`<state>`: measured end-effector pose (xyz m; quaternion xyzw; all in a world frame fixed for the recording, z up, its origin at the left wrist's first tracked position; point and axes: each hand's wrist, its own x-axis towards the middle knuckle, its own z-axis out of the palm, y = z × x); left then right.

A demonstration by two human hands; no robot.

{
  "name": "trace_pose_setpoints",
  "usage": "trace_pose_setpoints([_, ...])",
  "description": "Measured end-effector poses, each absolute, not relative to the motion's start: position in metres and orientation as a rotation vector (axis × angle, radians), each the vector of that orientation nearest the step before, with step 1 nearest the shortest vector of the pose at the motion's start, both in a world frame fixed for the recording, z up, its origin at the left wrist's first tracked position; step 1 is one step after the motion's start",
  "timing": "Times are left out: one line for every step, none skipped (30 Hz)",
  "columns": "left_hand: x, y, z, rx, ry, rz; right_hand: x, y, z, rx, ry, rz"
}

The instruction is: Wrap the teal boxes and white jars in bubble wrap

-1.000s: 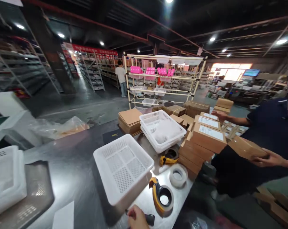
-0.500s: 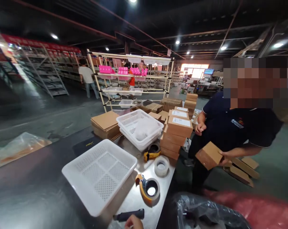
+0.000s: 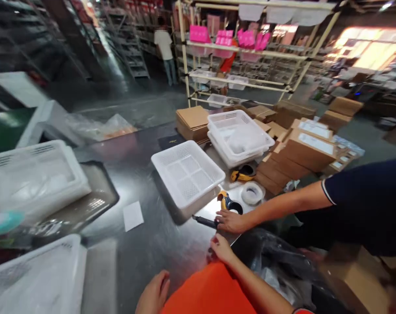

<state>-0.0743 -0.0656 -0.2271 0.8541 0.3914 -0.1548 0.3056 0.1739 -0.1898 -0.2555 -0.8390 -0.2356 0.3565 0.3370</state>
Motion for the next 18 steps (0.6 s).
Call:
trace_pose_setpoints([-0.075, -0.066, -0.226, 2.229, 1.052, -0.404, 0.166, -0.19, -0.255, -2.174, -0.683, 0.987])
trace_pose_setpoints([-0.074, -0.066, -0.225, 2.199, 1.065, -0.394, 0.159, -0.189, -0.253, -2.155, -0.756, 1.044])
trace_pose_setpoints([-0.074, -0.066, -0.224, 2.173, 1.078, -0.382, 0.153, -0.186, -0.251, -2.134, -0.824, 1.091])
trace_pose_setpoints([-0.073, -0.065, -0.223, 2.15, 1.088, -0.371, 0.148, -0.183, -0.249, -2.115, -0.884, 1.125])
trace_pose_setpoints([-0.073, -0.065, -0.221, 2.13, 1.1, -0.361, 0.146, -0.179, -0.248, -2.1, -0.935, 1.146])
trace_pose_setpoints([-0.073, -0.065, -0.219, 2.114, 1.112, -0.352, 0.145, -0.175, -0.246, -2.092, -0.98, 1.153])
trace_pose_setpoints([-0.073, -0.065, -0.218, 2.101, 1.123, -0.347, 0.146, -0.17, -0.244, -2.09, -1.019, 1.152])
trace_pose_setpoints([-0.073, -0.065, -0.216, 2.094, 1.128, -0.349, 0.148, -0.164, -0.243, -2.093, -1.055, 1.147])
trace_pose_setpoints([-0.073, -0.066, -0.216, 2.09, 1.127, -0.362, 0.15, -0.159, -0.242, -2.099, -1.089, 1.143])
trace_pose_setpoints([-0.073, -0.067, -0.216, 2.088, 1.128, -0.382, 0.153, -0.155, -0.24, -2.107, -1.122, 1.14])
trace_pose_setpoints([-0.074, -0.069, -0.217, 2.088, 1.128, -0.407, 0.154, -0.151, -0.239, -2.116, -1.155, 1.14])
trace_pose_setpoints([-0.075, -0.072, -0.22, 2.087, 1.128, -0.441, 0.154, -0.148, -0.238, -2.125, -1.186, 1.143])
trace_pose_setpoints([-0.078, -0.074, -0.224, 2.081, 1.135, -0.486, 0.153, -0.147, -0.238, -2.133, -1.216, 1.15])
trace_pose_setpoints([-0.081, -0.077, -0.23, 2.074, 1.146, -0.53, 0.151, -0.146, -0.237, -2.143, -1.244, 1.159])
trace_pose_setpoints([-0.085, -0.08, -0.236, 2.072, 1.16, -0.562, 0.148, -0.147, -0.236, -2.156, -1.268, 1.169])
trace_pose_setpoints([-0.09, -0.081, -0.242, 2.074, 1.171, -0.584, 0.144, -0.147, -0.236, -2.169, -1.29, 1.185])
trace_pose_setpoints([-0.095, -0.082, -0.248, 2.086, 1.173, -0.584, 0.141, -0.148, -0.237, -2.184, -1.31, 1.202])
trace_pose_setpoints([-0.099, -0.081, -0.252, 2.105, 1.164, -0.564, 0.137, -0.149, -0.237, -2.2, -1.325, 1.219])
